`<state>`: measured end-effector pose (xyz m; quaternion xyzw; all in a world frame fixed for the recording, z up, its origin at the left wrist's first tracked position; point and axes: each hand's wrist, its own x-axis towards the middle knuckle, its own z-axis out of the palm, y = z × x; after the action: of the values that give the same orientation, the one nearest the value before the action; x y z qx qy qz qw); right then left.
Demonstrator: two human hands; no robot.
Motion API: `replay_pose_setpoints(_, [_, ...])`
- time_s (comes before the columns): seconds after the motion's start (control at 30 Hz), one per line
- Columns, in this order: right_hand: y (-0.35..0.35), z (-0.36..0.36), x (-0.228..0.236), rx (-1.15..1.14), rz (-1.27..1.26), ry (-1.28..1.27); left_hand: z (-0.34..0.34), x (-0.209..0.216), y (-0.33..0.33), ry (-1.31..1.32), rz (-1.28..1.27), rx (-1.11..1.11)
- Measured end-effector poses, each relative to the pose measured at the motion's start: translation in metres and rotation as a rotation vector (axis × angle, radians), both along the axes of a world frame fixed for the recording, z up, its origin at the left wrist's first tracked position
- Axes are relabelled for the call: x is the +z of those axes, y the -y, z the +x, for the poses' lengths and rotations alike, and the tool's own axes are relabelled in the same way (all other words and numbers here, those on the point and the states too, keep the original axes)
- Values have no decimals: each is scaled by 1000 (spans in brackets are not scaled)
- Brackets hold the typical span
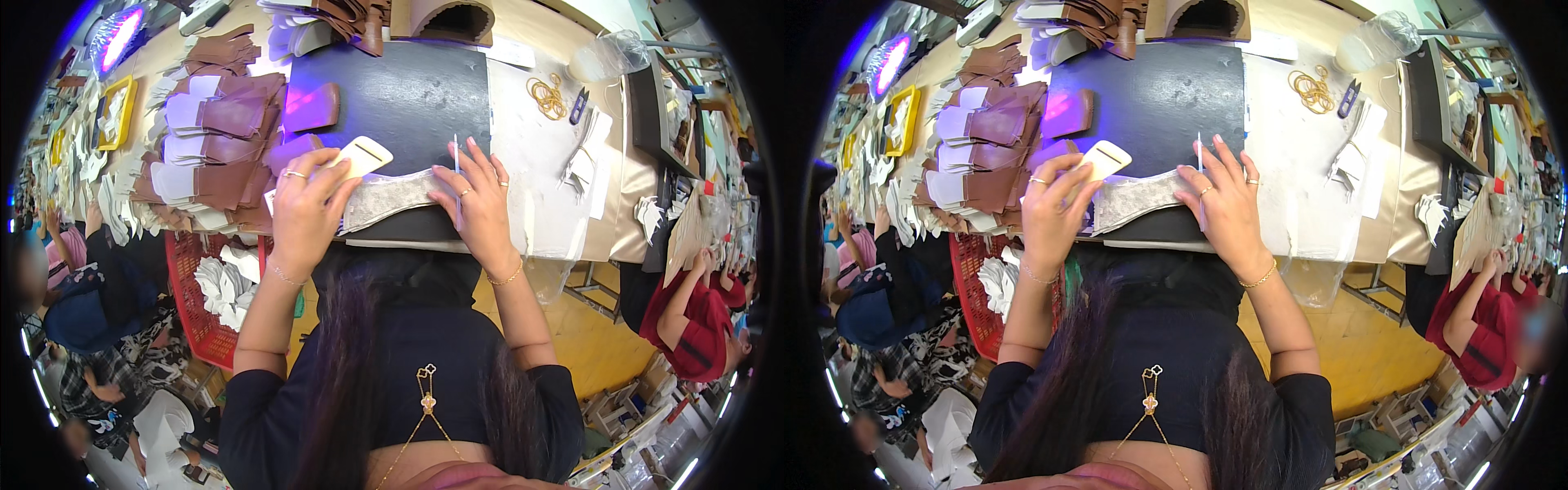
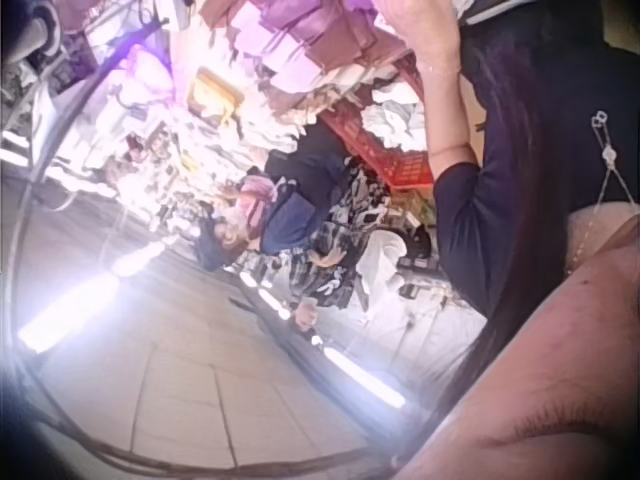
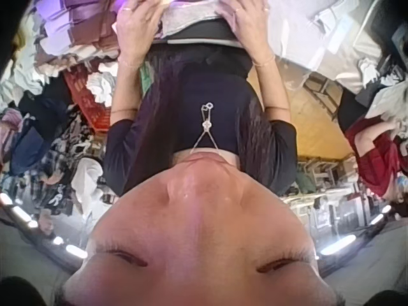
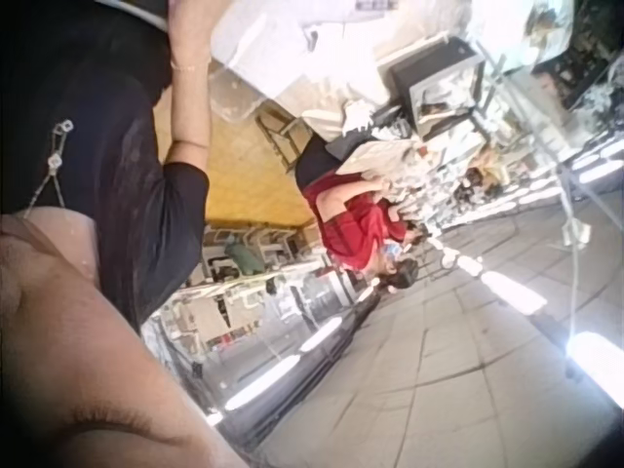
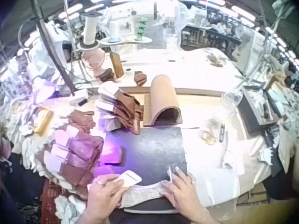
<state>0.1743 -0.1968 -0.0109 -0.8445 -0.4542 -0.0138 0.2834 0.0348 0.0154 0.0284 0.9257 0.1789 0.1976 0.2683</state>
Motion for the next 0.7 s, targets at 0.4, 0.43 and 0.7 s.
replay_pose_setpoints(0.4, [-3, 7, -1, 100, 467, -662, -16, 36, -13, 240, -109, 193])
replay_pose_setpoints(0.43, [-4, 12, -1, 19, 448, -719, -18, 40, -13, 287, -140, 199])
replay_pose_setpoints(0.7, [-48, 62, -13, -183, 416, -728, -10, 42, 12, 163, -212, -23])
